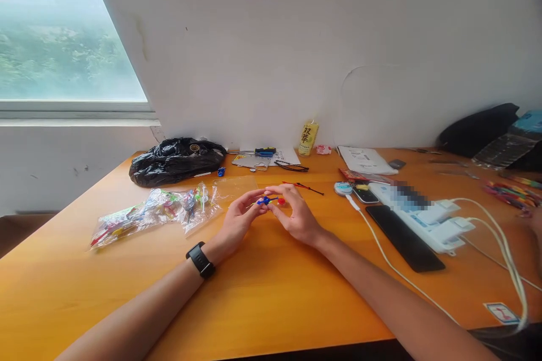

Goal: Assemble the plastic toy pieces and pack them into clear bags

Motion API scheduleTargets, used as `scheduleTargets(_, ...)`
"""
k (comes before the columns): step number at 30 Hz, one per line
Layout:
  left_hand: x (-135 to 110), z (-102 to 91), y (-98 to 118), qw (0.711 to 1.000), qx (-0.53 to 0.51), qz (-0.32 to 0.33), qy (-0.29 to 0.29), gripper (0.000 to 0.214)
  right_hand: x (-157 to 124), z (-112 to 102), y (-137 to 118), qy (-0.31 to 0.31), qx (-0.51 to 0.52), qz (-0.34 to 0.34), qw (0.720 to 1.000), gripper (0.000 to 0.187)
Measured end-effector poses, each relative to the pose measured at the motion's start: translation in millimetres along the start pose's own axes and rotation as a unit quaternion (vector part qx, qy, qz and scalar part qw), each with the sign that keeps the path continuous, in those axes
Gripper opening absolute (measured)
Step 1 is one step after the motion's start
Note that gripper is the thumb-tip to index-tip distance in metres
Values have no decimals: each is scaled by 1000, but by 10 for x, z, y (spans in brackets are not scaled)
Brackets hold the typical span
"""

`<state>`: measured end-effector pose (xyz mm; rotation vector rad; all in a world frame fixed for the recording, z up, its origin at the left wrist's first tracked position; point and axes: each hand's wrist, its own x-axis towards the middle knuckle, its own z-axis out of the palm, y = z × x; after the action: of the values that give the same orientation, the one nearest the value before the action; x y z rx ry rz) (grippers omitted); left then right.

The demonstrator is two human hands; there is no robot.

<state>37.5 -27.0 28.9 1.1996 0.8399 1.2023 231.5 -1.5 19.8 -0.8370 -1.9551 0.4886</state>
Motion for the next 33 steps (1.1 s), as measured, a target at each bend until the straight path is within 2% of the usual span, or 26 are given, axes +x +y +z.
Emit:
scheduleTargets(2,14,-27,3,999,26,4,32,46,19,-32,45,14,30,38,999,38)
scheduleTargets(4,29,-47,-15,997,46,13,53,44,44,-69,119,9,108,94,990,44)
scheduleTargets(8,50,-55,-79,995,62,47,57,41,80,-109,250,-26,271,186,944,55)
scheduleTargets(10,54,-52,-108,994,64,58,62,39,87,-120,263,-37,293,213,931,50)
scheduleTargets(12,56,-52,-128,993,64,67,70,38,91,-137,244,-75,292,235,924,49)
scheduleTargets(15,60,-57,-140,992,64,77,77,36,104,-180,196,-113,283,240,922,76)
scheduleTargets(17,63,-59,-138,991,70,79,76,35,121,-213,185,-89,296,231,923,84)
scheduleTargets(20,65,-58,-131,992,78,74,72,35,159,-268,247,-7,301,224,927,87)
scheduleTargets(23,57,-51,-122,992,83,64,73,37,200,-347,424,95,271,246,926,82)
scheduleTargets(27,35,-35,-93,993,78,57,71,40,212,-499,779,223,189,281,914,60)
scheduleTargets(30,22,-27,-68,994,70,42,68,44,173,-596,1042,235,29,252,938,40)
scheduleTargets(33,20,-29,-63,996,58,21,61,46,120,-617,1205,170,-146,195,955,26)
